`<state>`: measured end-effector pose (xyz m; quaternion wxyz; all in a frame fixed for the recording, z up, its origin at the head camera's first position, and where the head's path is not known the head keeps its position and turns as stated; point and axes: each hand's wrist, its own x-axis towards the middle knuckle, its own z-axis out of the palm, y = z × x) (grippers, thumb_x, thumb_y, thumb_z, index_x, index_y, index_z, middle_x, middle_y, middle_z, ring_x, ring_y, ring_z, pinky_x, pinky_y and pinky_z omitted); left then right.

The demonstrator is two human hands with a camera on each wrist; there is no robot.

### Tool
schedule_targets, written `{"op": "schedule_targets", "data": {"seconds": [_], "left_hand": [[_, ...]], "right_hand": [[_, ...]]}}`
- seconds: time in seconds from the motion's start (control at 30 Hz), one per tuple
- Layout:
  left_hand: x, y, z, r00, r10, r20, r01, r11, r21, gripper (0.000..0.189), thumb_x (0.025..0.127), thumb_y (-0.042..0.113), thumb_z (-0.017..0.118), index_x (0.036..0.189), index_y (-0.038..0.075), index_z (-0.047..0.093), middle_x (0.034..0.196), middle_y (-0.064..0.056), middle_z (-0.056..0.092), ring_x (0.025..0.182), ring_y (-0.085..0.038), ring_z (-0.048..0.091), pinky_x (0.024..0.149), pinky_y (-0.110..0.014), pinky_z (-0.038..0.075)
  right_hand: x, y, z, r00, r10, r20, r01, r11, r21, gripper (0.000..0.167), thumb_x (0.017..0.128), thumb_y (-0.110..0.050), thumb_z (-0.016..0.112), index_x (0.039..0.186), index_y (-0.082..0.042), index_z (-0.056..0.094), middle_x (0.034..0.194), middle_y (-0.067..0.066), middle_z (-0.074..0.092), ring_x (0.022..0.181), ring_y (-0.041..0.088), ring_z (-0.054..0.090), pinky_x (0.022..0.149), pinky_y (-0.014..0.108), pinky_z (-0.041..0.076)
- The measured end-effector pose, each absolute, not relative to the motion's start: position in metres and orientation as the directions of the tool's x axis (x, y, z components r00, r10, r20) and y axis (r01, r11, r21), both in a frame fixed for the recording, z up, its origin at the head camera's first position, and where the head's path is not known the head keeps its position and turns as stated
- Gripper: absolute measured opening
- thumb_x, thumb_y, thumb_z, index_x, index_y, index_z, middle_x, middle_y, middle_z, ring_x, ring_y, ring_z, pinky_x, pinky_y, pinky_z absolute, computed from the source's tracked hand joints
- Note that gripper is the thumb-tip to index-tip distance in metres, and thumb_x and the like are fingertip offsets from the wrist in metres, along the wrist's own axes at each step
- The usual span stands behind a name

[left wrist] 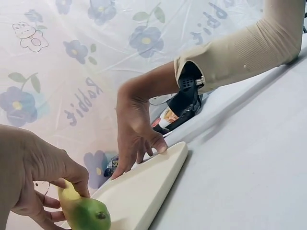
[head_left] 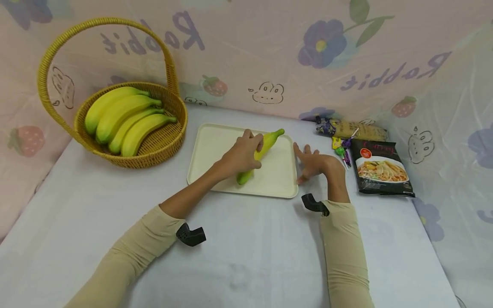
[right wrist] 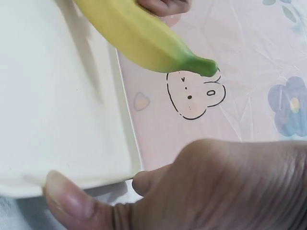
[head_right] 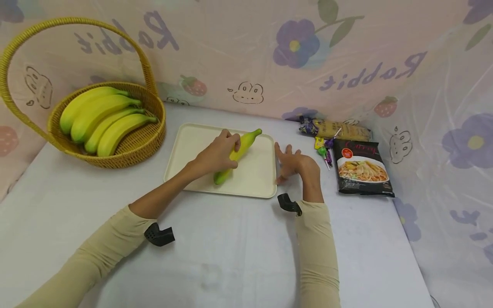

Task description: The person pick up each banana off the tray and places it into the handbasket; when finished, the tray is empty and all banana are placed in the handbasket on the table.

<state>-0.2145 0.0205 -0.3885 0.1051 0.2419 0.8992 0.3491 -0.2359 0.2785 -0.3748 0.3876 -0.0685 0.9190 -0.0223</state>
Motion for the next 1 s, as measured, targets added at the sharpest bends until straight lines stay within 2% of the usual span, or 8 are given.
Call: {"op": "schedule_targets", "data": {"seconds": [0.1, 0.17, 0.23, 0.33, 0.53, 0.6, 0.77, 1.0], "left_hand": [[-0.216, 0.018, -0.385, -0.883, 0.468, -0.045, 0.293, 0.622, 0.726, 0.062, 0.083, 0.005, 0.078, 0.130, 0.013, 0.039, 0.124, -0.015, 0.050, 0.100, -0.031, 0.051, 0.068, -0.029, 0.049], [-0.217, 0.016, -0.382, -0.889, 0.456, -0.047, 0.271, 0.605, 0.749, 0.077, 0.082, 0.006, 0.080, 0.141, 0.017, 0.031, 0.117, -0.015, 0.057, 0.093, -0.031, 0.058, 0.066, -0.030, 0.052], [-0.219, 0.014, -0.380, -0.888, 0.458, -0.044, 0.267, 0.589, 0.763, 0.083, 0.081, 0.008, 0.080, 0.146, 0.018, 0.029, 0.109, -0.014, 0.061, 0.085, -0.029, 0.063, 0.064, -0.030, 0.054], [-0.222, 0.010, -0.377, -0.876, 0.482, -0.022, 0.292, 0.566, 0.771, 0.079, 0.083, 0.013, 0.078, 0.148, 0.015, 0.032, 0.104, -0.015, 0.065, 0.082, -0.026, 0.066, 0.068, -0.031, 0.055], [-0.226, 0.003, -0.366, -0.854, 0.521, -0.010, 0.302, 0.510, 0.805, 0.074, 0.092, 0.025, 0.075, 0.153, 0.011, 0.035, 0.130, -0.015, 0.066, 0.103, -0.026, 0.069, 0.087, -0.036, 0.059], [-0.225, 0.001, -0.362, -0.850, 0.526, -0.004, 0.299, 0.488, 0.820, 0.077, 0.094, 0.029, 0.075, 0.156, 0.012, 0.033, 0.134, -0.014, 0.065, 0.106, -0.026, 0.069, 0.087, -0.036, 0.060], [-0.222, -0.004, -0.353, -0.840, 0.542, 0.003, 0.261, 0.399, 0.879, 0.081, 0.097, 0.032, 0.074, 0.161, 0.016, 0.028, 0.130, -0.014, 0.063, 0.106, -0.026, 0.072, 0.076, -0.034, 0.065], [-0.221, -0.012, -0.341, -0.840, 0.541, 0.035, 0.260, 0.344, 0.902, 0.080, 0.100, 0.034, 0.070, 0.164, 0.013, 0.028, 0.122, -0.013, 0.063, 0.102, -0.024, 0.072, 0.070, -0.032, 0.065]], "right_hand": [[-0.236, 0.279, -0.375, -0.689, -0.149, -0.710, -0.115, 0.989, -0.095, 0.131, 0.090, -0.036, 0.083, 0.164, -0.009, -0.022, 0.167, 0.038, -0.019, 0.153, 0.065, -0.008, 0.121, 0.080, 0.011], [-0.236, 0.279, -0.375, -0.689, -0.155, -0.708, -0.120, 0.988, -0.099, 0.132, 0.089, -0.036, 0.083, 0.164, -0.009, -0.022, 0.166, 0.039, -0.019, 0.153, 0.065, -0.008, 0.121, 0.080, 0.011], [-0.236, 0.278, -0.375, -0.689, -0.158, -0.707, -0.122, 0.987, -0.101, 0.132, 0.089, -0.036, 0.083, 0.164, -0.009, -0.022, 0.166, 0.039, -0.019, 0.153, 0.065, -0.008, 0.121, 0.080, 0.011], [-0.236, 0.279, -0.375, -0.690, -0.159, -0.706, -0.121, 0.987, -0.104, 0.133, 0.088, -0.036, 0.084, 0.164, -0.008, -0.022, 0.166, 0.039, -0.019, 0.153, 0.065, -0.008, 0.121, 0.080, 0.010], [-0.236, 0.279, -0.375, -0.689, -0.149, -0.710, -0.103, 0.989, -0.107, 0.132, 0.089, -0.035, 0.084, 0.164, -0.010, -0.022, 0.167, 0.037, -0.020, 0.153, 0.064, -0.010, 0.122, 0.079, 0.008], [-0.235, 0.280, -0.374, -0.691, -0.150, -0.707, -0.102, 0.989, -0.110, 0.131, 0.089, -0.034, 0.083, 0.164, -0.010, -0.022, 0.167, 0.037, -0.020, 0.154, 0.063, -0.010, 0.122, 0.079, 0.008], [-0.233, 0.279, -0.374, -0.696, -0.157, -0.700, -0.108, 0.988, -0.114, 0.128, 0.090, -0.034, 0.082, 0.165, -0.010, -0.019, 0.168, 0.036, -0.018, 0.155, 0.062, -0.009, 0.122, 0.079, 0.009], [-0.232, 0.279, -0.372, -0.709, -0.158, -0.687, -0.124, 0.987, -0.099, 0.128, 0.090, -0.036, 0.082, 0.165, -0.010, -0.018, 0.169, 0.036, -0.015, 0.155, 0.062, -0.007, 0.121, 0.080, 0.012]]}}
